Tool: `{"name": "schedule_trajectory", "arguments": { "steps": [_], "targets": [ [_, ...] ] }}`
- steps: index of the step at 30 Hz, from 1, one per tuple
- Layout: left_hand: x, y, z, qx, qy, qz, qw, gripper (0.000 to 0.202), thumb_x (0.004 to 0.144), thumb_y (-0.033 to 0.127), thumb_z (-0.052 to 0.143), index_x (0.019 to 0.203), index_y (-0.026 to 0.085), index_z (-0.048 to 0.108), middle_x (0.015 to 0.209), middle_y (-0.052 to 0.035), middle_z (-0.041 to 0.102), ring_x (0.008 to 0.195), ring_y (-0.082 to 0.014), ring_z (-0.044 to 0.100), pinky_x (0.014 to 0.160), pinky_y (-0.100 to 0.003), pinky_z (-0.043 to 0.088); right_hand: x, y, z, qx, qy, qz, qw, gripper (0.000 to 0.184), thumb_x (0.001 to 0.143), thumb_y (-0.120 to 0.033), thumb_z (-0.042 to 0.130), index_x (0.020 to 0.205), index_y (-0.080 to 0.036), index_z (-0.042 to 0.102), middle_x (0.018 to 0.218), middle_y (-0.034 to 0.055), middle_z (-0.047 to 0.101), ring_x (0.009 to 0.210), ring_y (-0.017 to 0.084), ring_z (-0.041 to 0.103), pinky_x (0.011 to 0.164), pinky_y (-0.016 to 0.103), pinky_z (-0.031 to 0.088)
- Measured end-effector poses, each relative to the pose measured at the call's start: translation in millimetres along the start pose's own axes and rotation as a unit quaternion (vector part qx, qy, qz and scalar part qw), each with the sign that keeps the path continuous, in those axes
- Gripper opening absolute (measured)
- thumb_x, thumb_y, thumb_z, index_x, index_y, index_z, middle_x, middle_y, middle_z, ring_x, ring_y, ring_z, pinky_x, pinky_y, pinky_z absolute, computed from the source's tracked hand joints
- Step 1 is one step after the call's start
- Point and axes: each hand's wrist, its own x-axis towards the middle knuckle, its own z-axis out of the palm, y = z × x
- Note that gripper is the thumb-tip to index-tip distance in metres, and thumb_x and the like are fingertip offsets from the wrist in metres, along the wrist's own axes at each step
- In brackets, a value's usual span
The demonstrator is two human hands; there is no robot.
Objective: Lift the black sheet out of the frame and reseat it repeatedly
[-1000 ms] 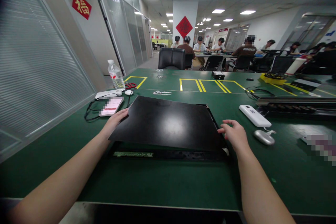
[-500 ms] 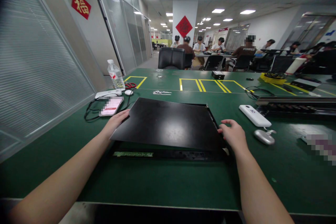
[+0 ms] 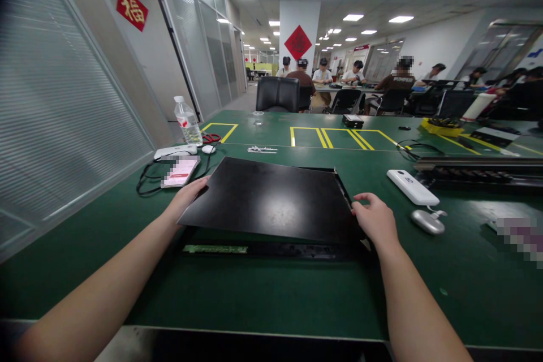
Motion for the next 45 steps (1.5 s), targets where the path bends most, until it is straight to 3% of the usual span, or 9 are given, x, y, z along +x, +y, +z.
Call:
{"name": "schedule_trajectory", "arguments": {
  "steps": [4,10,18,25,35,45],
  "targets": [
    [2.8,-0.5,-1.7,0.004,-0.008,0.010,1.000,0.028,0.071,0.017,0.073,0.098,0.013,0.077,0.095,-0.0076,0.079,0.101,-0.0247,0.071,0.089,-0.030,0.054,1.3,1.3,1.5,-0.012,-0.001,-0.001,1.000,0.026,0.074,-0.031,0.059,0.098,-0.024,0.068,0.076,0.0029,0.075,0.062,0.021,0.064,0.060,0.033,0.044],
    [4.2,-2.1,0.1,0.017,0.023,0.000,1.000,0.024,0.068,0.011,0.073,0.091,0.016,0.077,0.087,-0.0062,0.079,0.088,-0.0230,0.074,0.087,-0.030,0.055,4.8,4.8,3.6,-0.013,-0.001,-0.006,1.000,0.026,0.073,-0.030,0.058,0.096,-0.024,0.069,0.076,0.0034,0.074,0.059,0.020,0.061,0.059,0.032,0.043],
    [-5.8,4.5,8.0,0.035,0.026,-0.012,0.999,0.019,0.075,0.007,0.067,0.091,0.015,0.076,0.082,-0.0065,0.079,0.082,-0.0214,0.074,0.082,-0.029,0.057,4.1,2.9,2.1,-0.018,-0.009,0.005,1.000,0.023,0.074,-0.030,0.058,0.093,-0.025,0.069,0.077,0.0040,0.074,0.059,0.020,0.061,0.057,0.031,0.042],
    [-9.1,6.7,12.0,0.024,0.052,-0.032,0.998,0.040,0.082,0.005,0.064,0.120,0.015,0.068,0.085,-0.0063,0.079,0.076,-0.0188,0.074,0.079,-0.027,0.056,3.0,2.3,2.2,-0.035,-0.014,0.002,0.999,0.022,0.075,-0.032,0.058,0.091,-0.026,0.070,0.078,0.0034,0.074,0.061,0.020,0.061,0.060,0.032,0.042],
    [-13.7,8.0,14.5,0.032,0.009,-0.021,0.999,0.030,0.087,0.005,0.056,0.113,0.013,0.069,0.081,-0.0044,0.078,0.063,-0.0135,0.070,0.068,-0.021,0.056,0.2,1.2,2.7,-0.073,0.002,-0.030,0.997,0.025,0.076,-0.035,0.055,0.091,-0.025,0.073,0.080,0.0053,0.074,0.069,0.022,0.062,0.062,0.033,0.041],
    [-10.2,4.1,11.2,0.030,0.000,-0.023,0.999,0.039,0.083,0.005,0.062,0.121,0.011,0.066,0.091,-0.0076,0.079,0.069,-0.0140,0.072,0.072,-0.021,0.057,-1.2,0.0,2.0,-0.108,0.006,-0.042,0.993,0.029,0.075,-0.037,0.053,0.091,-0.026,0.074,0.080,0.0041,0.073,0.070,0.022,0.063,0.061,0.032,0.041]
  ]
}}
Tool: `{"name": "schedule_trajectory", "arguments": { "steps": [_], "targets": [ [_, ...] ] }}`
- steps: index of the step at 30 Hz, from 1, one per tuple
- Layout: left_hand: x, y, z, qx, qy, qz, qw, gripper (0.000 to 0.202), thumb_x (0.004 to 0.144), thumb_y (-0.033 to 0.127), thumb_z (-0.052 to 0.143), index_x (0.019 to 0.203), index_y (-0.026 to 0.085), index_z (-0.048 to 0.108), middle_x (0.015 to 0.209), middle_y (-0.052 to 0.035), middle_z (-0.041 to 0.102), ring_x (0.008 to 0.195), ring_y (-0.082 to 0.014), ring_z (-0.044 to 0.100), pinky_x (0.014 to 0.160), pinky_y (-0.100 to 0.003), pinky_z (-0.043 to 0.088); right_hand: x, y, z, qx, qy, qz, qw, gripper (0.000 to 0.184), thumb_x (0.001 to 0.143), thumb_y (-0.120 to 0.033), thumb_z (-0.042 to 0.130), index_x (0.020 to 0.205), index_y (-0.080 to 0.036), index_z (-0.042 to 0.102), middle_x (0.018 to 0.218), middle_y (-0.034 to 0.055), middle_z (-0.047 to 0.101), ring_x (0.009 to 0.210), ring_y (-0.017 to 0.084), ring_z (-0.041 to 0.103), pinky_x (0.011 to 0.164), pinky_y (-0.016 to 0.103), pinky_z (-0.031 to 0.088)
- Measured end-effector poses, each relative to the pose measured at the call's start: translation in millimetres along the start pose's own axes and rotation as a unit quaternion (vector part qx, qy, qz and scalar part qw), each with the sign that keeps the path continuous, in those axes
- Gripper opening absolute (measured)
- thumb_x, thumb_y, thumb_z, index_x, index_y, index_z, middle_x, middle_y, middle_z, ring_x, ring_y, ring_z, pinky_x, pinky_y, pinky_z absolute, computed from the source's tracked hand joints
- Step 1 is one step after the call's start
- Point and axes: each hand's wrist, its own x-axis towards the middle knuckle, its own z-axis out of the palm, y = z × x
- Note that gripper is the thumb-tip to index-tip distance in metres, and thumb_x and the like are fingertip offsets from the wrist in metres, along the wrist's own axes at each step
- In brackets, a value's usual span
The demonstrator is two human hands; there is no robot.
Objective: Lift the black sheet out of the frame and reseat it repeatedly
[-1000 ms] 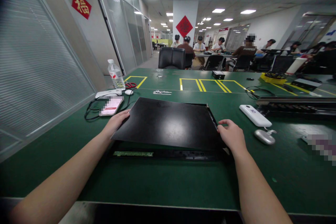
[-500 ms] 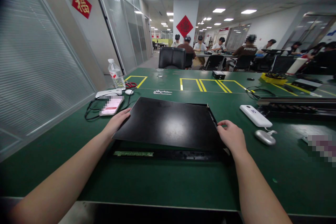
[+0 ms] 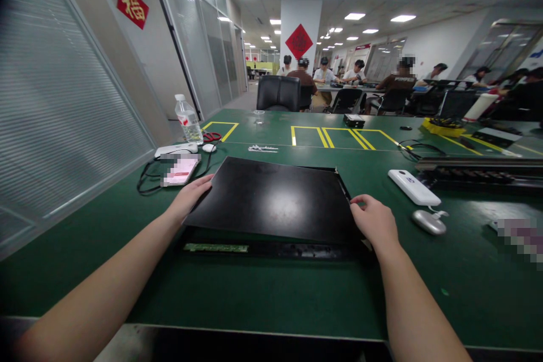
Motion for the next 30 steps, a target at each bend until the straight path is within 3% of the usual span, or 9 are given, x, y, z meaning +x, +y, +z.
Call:
{"name": "schedule_trajectory", "arguments": {
  "steps": [9,30],
  "targets": [
    [-2.9,1.3,1.9,-0.007,0.003,-0.002,1.000,0.037,0.087,0.002,0.056,0.123,0.010,0.065,0.087,-0.0073,0.079,0.058,-0.0106,0.069,0.070,-0.019,0.057,1.6,1.4,0.2,-0.016,-0.004,-0.008,1.000,0.030,0.076,-0.037,0.052,0.093,-0.026,0.075,0.083,0.0046,0.073,0.070,0.022,0.063,0.061,0.032,0.041],
    [-1.8,1.1,3.9,0.012,0.023,-0.005,1.000,0.033,0.087,0.003,0.056,0.116,0.011,0.069,0.079,-0.0056,0.078,0.056,-0.0120,0.069,0.063,-0.019,0.056,0.0,1.3,1.2,-0.053,-0.004,-0.039,0.998,0.033,0.078,-0.039,0.051,0.094,-0.028,0.077,0.084,0.0036,0.073,0.073,0.022,0.062,0.061,0.031,0.040]
  ]
}}
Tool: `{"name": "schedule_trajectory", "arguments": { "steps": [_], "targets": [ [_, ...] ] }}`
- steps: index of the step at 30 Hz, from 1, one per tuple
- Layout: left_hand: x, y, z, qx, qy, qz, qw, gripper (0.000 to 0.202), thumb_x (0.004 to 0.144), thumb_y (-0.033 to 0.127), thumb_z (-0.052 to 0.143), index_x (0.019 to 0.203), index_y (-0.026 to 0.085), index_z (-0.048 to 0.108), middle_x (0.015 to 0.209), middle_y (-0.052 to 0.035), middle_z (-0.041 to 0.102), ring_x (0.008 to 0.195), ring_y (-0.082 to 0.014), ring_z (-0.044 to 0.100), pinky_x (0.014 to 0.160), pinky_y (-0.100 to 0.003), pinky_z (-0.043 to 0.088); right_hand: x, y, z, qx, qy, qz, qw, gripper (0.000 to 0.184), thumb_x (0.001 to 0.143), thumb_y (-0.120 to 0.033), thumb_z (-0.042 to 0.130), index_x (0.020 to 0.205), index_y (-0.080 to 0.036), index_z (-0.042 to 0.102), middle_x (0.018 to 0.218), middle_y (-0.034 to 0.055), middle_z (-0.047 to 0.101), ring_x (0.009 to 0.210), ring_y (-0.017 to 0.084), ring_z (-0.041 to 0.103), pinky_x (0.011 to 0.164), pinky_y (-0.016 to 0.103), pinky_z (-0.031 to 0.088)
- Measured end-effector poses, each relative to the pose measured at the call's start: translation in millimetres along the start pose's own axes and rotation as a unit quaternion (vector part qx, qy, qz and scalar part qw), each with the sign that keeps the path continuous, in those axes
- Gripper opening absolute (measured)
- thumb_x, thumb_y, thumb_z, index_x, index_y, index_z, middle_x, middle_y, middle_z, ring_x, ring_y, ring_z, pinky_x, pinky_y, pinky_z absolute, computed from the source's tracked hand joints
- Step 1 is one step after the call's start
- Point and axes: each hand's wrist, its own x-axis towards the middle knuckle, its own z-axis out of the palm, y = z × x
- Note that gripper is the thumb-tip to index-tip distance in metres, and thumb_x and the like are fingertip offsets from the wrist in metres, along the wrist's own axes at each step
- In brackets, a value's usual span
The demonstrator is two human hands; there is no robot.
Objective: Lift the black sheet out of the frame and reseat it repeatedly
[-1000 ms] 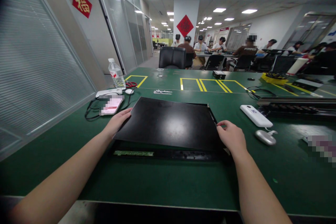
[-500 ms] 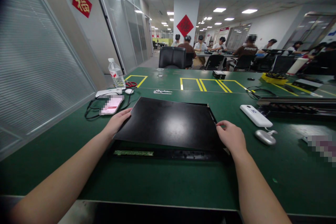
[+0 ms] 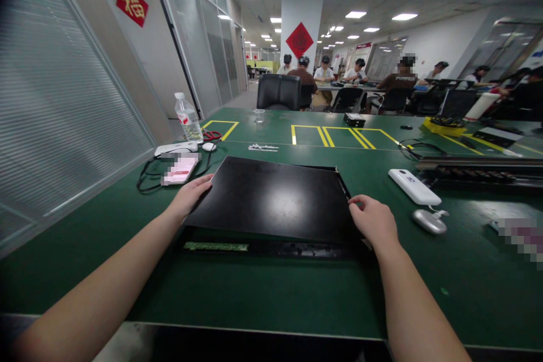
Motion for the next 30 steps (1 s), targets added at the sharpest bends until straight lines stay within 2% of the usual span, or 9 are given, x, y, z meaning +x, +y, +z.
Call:
{"name": "schedule_trajectory", "arguments": {
  "steps": [8,13,18,21,24,30],
  "targets": [
    [-0.5,-0.7,-1.2,0.001,-0.007,0.004,1.000,0.035,0.082,0.004,0.063,0.115,0.012,0.070,0.084,-0.0066,0.079,0.061,-0.0141,0.071,0.065,-0.021,0.057,-0.1,-0.3,-1.1,0.005,-0.004,-0.001,1.000,0.032,0.077,-0.037,0.051,0.093,-0.027,0.077,0.083,0.0034,0.073,0.073,0.021,0.062,0.061,0.031,0.040],
    [1.3,-2.2,-2.9,0.010,-0.007,0.007,1.000,0.037,0.081,0.007,0.064,0.117,0.012,0.069,0.086,-0.0080,0.079,0.069,-0.0169,0.073,0.071,-0.024,0.058,1.2,1.1,-0.7,0.007,-0.003,-0.009,1.000,0.030,0.077,-0.036,0.053,0.091,-0.026,0.077,0.082,0.0036,0.073,0.071,0.021,0.062,0.061,0.030,0.041],
    [4.5,-3.3,-3.7,0.026,0.016,0.008,1.000,0.041,0.079,0.008,0.067,0.120,0.013,0.068,0.087,-0.0078,0.079,0.078,-0.0198,0.075,0.077,-0.028,0.058,3.2,3.3,0.2,0.028,-0.001,-0.005,1.000,0.028,0.075,-0.035,0.054,0.088,-0.026,0.077,0.079,0.0029,0.073,0.071,0.021,0.063,0.062,0.031,0.042],
    [5.2,-4.0,-3.2,0.024,0.020,0.008,0.999,0.033,0.081,0.007,0.062,0.111,0.012,0.072,0.084,-0.0070,0.079,0.079,-0.0195,0.075,0.081,-0.028,0.058,3.6,3.4,0.2,0.036,-0.008,0.001,0.999,0.027,0.075,-0.035,0.054,0.087,-0.025,0.077,0.078,0.0028,0.073,0.070,0.021,0.063,0.063,0.031,0.043],
    [5.7,-5.6,-3.4,0.012,0.010,0.015,1.000,0.025,0.077,0.009,0.066,0.100,0.013,0.074,0.082,-0.0075,0.079,0.080,-0.0203,0.075,0.082,-0.029,0.058,4.0,3.7,0.4,0.044,-0.010,0.005,0.999,0.028,0.075,-0.035,0.054,0.087,-0.025,0.077,0.078,0.0032,0.073,0.068,0.021,0.063,0.064,0.031,0.043],
    [5.1,-6.1,-5.3,-0.003,-0.005,0.028,1.000,0.023,0.077,0.010,0.067,0.099,0.013,0.074,0.084,-0.0064,0.079,0.078,-0.0180,0.074,0.081,-0.027,0.057,5.9,6.8,2.0,0.060,-0.016,0.013,0.998,0.028,0.074,-0.037,0.055,0.088,-0.025,0.077,0.077,0.0033,0.072,0.067,0.021,0.064,0.065,0.033,0.045]
  ]
}}
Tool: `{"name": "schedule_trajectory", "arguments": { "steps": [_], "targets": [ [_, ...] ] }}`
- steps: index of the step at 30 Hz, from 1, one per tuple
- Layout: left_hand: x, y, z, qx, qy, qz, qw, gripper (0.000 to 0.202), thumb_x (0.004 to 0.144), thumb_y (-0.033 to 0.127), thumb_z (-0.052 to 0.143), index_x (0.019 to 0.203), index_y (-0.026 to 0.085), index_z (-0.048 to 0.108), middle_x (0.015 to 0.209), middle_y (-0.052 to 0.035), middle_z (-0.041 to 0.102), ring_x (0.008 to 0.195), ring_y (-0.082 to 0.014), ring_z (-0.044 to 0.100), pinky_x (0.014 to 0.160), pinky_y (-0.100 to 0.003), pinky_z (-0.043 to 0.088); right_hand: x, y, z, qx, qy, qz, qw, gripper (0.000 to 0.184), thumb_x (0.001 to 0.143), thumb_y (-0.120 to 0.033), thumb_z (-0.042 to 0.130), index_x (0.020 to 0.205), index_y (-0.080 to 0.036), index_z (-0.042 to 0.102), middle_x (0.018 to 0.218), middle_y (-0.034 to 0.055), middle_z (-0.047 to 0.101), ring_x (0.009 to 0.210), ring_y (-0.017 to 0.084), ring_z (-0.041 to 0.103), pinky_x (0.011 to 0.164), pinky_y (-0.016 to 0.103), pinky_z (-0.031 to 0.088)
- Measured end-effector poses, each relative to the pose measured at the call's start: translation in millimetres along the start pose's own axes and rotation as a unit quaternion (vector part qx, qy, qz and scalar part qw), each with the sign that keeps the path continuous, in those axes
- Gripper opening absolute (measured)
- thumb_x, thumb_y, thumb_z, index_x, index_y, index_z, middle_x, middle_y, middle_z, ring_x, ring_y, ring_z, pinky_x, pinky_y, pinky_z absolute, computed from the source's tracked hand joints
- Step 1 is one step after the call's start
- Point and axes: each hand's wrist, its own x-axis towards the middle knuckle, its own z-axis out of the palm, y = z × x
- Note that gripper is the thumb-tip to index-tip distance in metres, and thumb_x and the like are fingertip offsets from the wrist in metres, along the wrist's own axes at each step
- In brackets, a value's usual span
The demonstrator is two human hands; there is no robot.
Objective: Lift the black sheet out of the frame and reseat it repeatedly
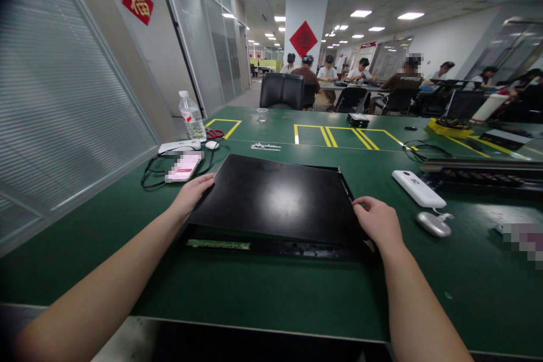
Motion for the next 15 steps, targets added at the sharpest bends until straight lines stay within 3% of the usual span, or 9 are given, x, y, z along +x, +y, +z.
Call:
{"name": "schedule_trajectory", "arguments": {
  "steps": [8,15],
  "targets": [
    [-1.5,2.9,0.0,0.005,0.013,0.011,1.000,0.022,0.075,0.011,0.070,0.096,0.016,0.075,0.086,-0.0060,0.079,0.088,-0.0206,0.074,0.088,-0.030,0.055,2.3,2.4,0.8,0.007,-0.007,0.008,1.000,0.029,0.074,-0.038,0.055,0.088,-0.026,0.077,0.077,0.0036,0.072,0.066,0.021,0.064,0.064,0.033,0.046],
    [3.2,-2.2,-6.4,0.046,0.004,0.046,0.998,0.030,0.064,0.021,0.082,0.093,0.017,0.076,0.095,-0.0077,0.078,0.102,-0.0267,0.070,0.094,-0.036,0.053,2.8,3.0,1.2,0.007,0.004,0.000,1.000,0.029,0.074,-0.037,0.054,0.086,-0.025,0.077,0.077,0.0044,0.072,0.066,0.021,0.064,0.065,0.033,0.046]
  ]
}}
